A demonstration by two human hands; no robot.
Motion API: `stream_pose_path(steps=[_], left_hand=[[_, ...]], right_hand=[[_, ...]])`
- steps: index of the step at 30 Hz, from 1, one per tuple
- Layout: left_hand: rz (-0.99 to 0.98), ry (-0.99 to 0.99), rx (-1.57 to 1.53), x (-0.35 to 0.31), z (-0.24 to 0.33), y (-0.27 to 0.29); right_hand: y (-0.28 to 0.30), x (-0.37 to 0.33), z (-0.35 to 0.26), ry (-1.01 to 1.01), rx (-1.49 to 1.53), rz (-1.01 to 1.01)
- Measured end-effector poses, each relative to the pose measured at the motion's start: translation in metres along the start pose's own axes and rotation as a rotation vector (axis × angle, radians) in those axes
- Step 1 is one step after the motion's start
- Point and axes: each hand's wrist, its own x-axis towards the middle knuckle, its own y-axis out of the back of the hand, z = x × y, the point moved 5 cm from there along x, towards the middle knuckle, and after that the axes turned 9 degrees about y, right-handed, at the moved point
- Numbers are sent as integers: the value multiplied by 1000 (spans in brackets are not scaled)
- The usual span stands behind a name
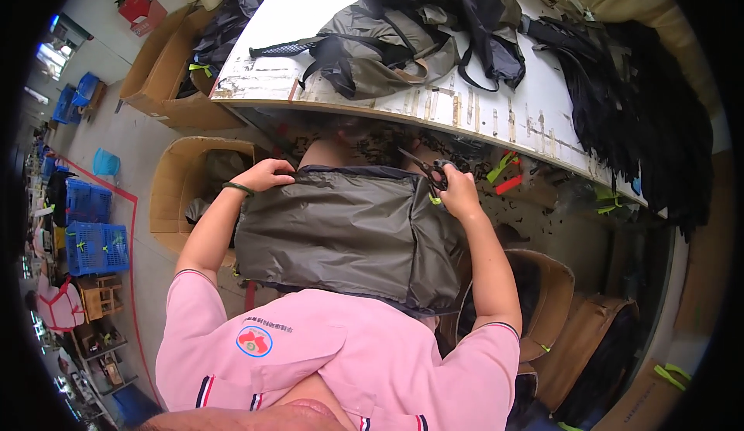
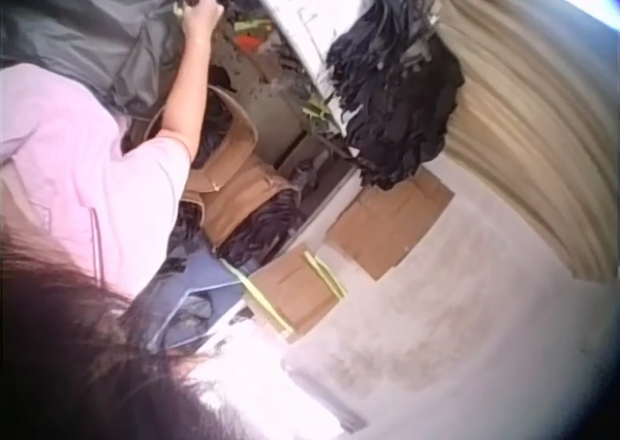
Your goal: Trimming excess material or loose threads from olive-green fabric bags using scissors.
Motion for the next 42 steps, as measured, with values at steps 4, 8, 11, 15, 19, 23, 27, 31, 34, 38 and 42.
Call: stream_pose_path(steps=[4,8,11,15,19,23,27,31,34,38,42], left_hand=[[-155,-60,-177,-4,0,-3],[-115,-234,-89,-24,39,-7],[-71,-249,-11,-26,59,-5],[88,-339,-71,-45,67,7],[151,-354,-119,-59,65,7],[211,-384,-104,-71,69,5],[251,-405,-97,-78,69,5],[268,-410,-87,-78,67,5],[273,-430,-71,-78,68,5],[286,-434,-59,-78,67,5],[275,-422,-57,-76,66,5]], right_hand=[[21,-19,28,-54,150,26],[41,-47,41,-153,213,-77],[45,-46,32,-70,-55,-95],[60,-8,-53,190,-229,-37],[26,28,-125,501,-142,-145],[-4,49,-152,618,-107,-227],[-14,62,-166,616,-108,-349],[-20,68,-174,624,-91,-383],[-19,70,-177,630,-90,-373],[-23,70,-175,642,-98,-370],[-29,68,-167,604,-125,-408]])
